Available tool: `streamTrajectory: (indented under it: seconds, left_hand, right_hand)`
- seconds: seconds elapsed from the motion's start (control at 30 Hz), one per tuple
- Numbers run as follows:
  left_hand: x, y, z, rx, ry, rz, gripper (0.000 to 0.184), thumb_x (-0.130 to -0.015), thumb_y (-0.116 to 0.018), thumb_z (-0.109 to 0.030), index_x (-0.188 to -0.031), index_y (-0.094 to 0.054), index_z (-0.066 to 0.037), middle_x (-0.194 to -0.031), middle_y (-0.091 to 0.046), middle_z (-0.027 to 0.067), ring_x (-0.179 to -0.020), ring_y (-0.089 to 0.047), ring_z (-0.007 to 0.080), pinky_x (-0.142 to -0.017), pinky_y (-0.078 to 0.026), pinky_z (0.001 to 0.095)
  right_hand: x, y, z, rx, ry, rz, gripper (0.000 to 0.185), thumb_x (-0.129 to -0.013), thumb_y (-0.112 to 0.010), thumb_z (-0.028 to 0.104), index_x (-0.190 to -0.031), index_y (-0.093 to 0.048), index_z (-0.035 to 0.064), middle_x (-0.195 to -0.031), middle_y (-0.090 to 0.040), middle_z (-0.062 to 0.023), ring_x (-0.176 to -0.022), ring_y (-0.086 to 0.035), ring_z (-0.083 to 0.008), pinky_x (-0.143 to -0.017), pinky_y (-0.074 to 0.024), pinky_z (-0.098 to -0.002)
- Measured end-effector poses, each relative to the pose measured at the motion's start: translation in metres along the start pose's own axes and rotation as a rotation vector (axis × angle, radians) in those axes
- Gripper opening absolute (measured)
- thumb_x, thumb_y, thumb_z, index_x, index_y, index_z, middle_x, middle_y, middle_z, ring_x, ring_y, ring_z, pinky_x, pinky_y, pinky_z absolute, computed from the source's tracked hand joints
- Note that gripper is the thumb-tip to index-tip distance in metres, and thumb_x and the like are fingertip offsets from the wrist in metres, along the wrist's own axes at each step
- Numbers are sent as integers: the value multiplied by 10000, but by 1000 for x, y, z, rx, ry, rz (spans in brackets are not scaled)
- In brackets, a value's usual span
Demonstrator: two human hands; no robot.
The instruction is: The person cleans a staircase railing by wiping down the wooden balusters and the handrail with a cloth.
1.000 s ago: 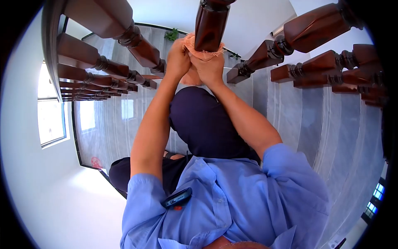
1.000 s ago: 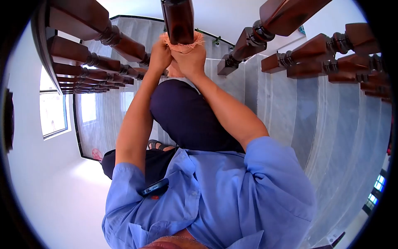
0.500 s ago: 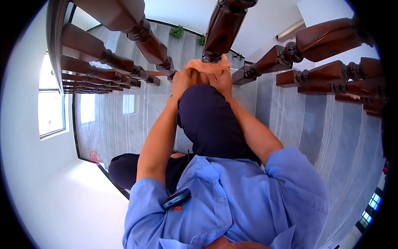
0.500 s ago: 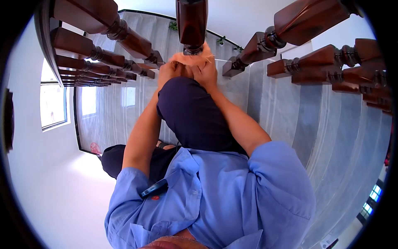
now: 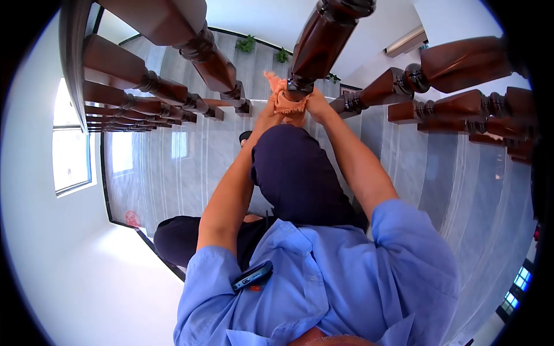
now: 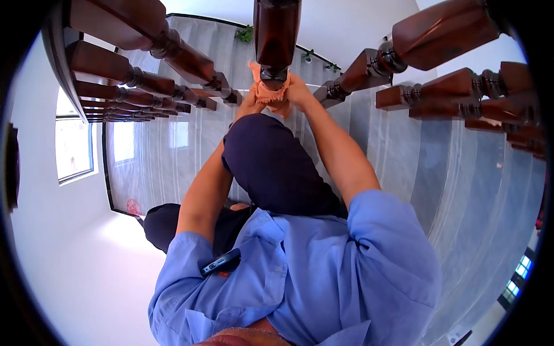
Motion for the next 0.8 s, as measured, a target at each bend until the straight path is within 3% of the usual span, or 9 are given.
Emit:
streamTrajectory:
  seconds: [0.07,0.13,0.17,0.33,0.47,0.53,0.67,0.73,0.8]
  left_hand:
    - [-4,-8,3,270,22,56,621,-993,-574,-64,-1578,-367,-99,-1429,-570,79,-1277,-545,153,-1042,-445,292]
    - [-15,-6,-4,279,187,70,619,-983,-596,-63,-1564,-387,-95,-1448,-546,78,-1279,-530,157,-1062,-430,298]
    - [-27,-5,-5,191,173,102,596,-974,-600,-54,-1539,-413,-89,-1418,-561,73,-1254,-542,158,-1054,-435,294]
    - [-35,-14,-52,106,228,275,505,-947,-610,-16,-1436,-491,-63,-1295,-621,60,-1163,-597,180,-1008,-471,286]
    - [-16,-15,-16,278,121,114,512,-942,-646,-42,-1429,-490,-53,-1256,-654,52,-1109,-631,183,-982,-489,295]
    - [-12,-13,-22,96,-78,-33,544,-934,-682,-80,-1437,-473,-56,-1224,-682,64,-1055,-661,174,-943,-513,306]
    - [-17,-4,-28,-204,55,-63,432,-903,-744,-178,-1301,-612,-73,-1121,-735,115,-1025,-707,227,-885,-530,339]
    - [-10,1,-62,-368,122,-141,389,-878,-759,-204,-1229,-650,-75,-1065,-742,138,-997,-716,280,-862,-536,356]
    - [4,11,-69,-540,205,-209,351,-853,-775,-231,-1157,-689,-77,-1009,-749,161,-968,-725,333,-840,-541,374]
  right_hand:
    - [15,-28,4,-43,98,-34,223,-908,-688,26,-1121,-628,53,-996,-670,-19,-857,-650,-125,-759,-559,-327]
    - [31,-40,-12,-24,-43,-303,303,-894,-702,59,-1177,-595,42,-1007,-661,-34,-883,-650,-133,-683,-556,-314]
    - [33,-47,-1,174,274,-199,426,-887,-705,87,-1262,-509,39,-1004,-646,-39,-871,-649,-138,-621,-542,-304]
    - [36,-31,-13,-112,240,-207,399,-856,-728,73,-1216,-560,49,-976,-660,-41,-848,-653,-134,-667,-555,-301]
    - [22,-16,14,-81,19,58,303,-854,-718,35,-1145,-640,59,-982,-699,-53,-873,-674,-140,-719,-569,-297]
    - [4,-9,-10,-60,-55,94,339,-885,-687,31,-1218,-630,61,-1029,-714,-62,-902,-698,-149,-733,-576,-299]
    - [38,-29,1,61,61,-189,259,-925,-617,61,-1176,-683,58,-966,-727,-80,-899,-729,-217,-740,-588,-364]
    - [54,-34,13,819,434,-286,240,-902,-633,116,-1118,-697,34,-936,-731,-137,-891,-731,-312,-781,-573,-390]
    - [70,-38,12,746,310,-286,266,-877,-665,157,-1108,-703,32,-925,-718,-156,-887,-717,-342,-802,-562,-389]
Point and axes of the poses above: each hand's wrist, its own x-axis away from the middle knuckle, its own y-axis out of the back of the hand, z = x × y, the point moved 4 cm from there along -x, towards the middle knuckle
